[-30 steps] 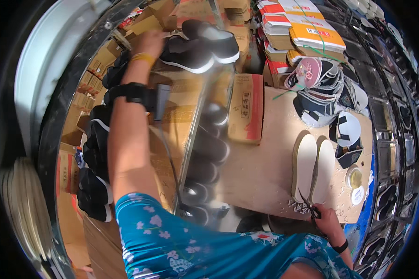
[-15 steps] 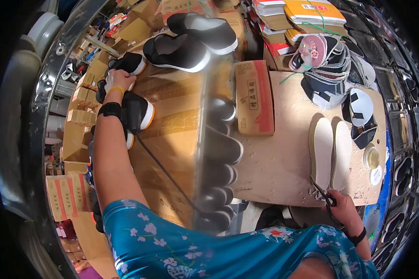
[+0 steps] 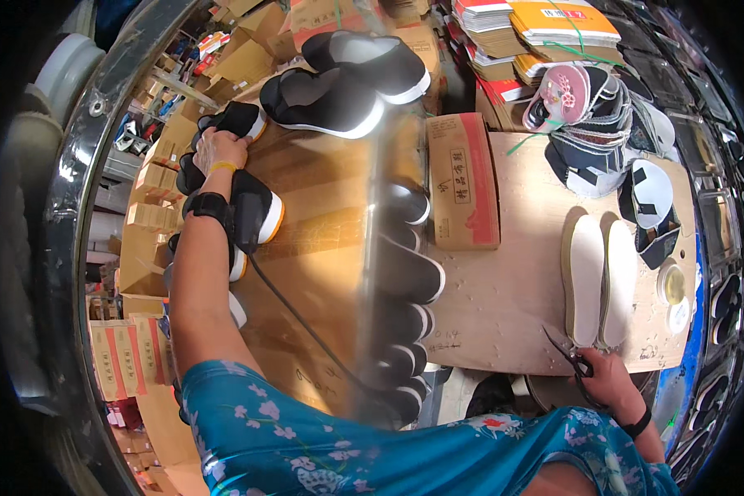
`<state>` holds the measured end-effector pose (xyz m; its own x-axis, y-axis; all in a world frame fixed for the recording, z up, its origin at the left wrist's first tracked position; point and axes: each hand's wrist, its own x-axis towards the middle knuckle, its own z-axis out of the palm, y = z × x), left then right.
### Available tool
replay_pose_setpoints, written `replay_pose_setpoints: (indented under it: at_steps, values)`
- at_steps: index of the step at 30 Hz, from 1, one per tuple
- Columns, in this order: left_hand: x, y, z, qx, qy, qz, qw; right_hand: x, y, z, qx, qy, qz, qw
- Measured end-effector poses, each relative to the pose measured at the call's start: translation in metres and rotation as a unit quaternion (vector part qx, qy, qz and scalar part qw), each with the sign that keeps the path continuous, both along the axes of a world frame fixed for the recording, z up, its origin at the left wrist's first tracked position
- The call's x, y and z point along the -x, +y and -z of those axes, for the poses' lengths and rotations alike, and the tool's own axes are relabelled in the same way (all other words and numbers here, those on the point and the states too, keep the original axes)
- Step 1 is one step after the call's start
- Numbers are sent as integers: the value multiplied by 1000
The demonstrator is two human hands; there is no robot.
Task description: Trimming excess material from the soles of shoes using scissors.
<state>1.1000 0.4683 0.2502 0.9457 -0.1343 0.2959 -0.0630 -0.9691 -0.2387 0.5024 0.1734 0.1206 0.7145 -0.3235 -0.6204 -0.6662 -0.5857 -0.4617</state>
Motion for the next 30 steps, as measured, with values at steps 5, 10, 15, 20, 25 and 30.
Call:
replay_pose_setpoints:
  at_steps: [5, 10, 15, 20, 25, 30]
  values:
    - [-14, 4, 10, 23, -23, 31, 999, -5, 4, 2, 9, -36, -39, 999]
    - [-70, 49, 27, 113, -27, 114, 987, -28, 4, -7, 4, -49, -66, 997]
    - [-103, 74, 22, 460, -69, 172, 868, -63, 0, -23, -35, -101, -87, 990]
    - [-59, 11, 20, 390, -3, 95, 916, -103, 11, -49, -86, -96, -115, 985]
    - [-78, 39, 17, 433, -20, 107, 895, -133, 24, -69, -92, -142, -186, 968]
    - [-60, 40, 14, 548, 67, 262, 791, -179, 14, -87, -168, -225, -148, 948]
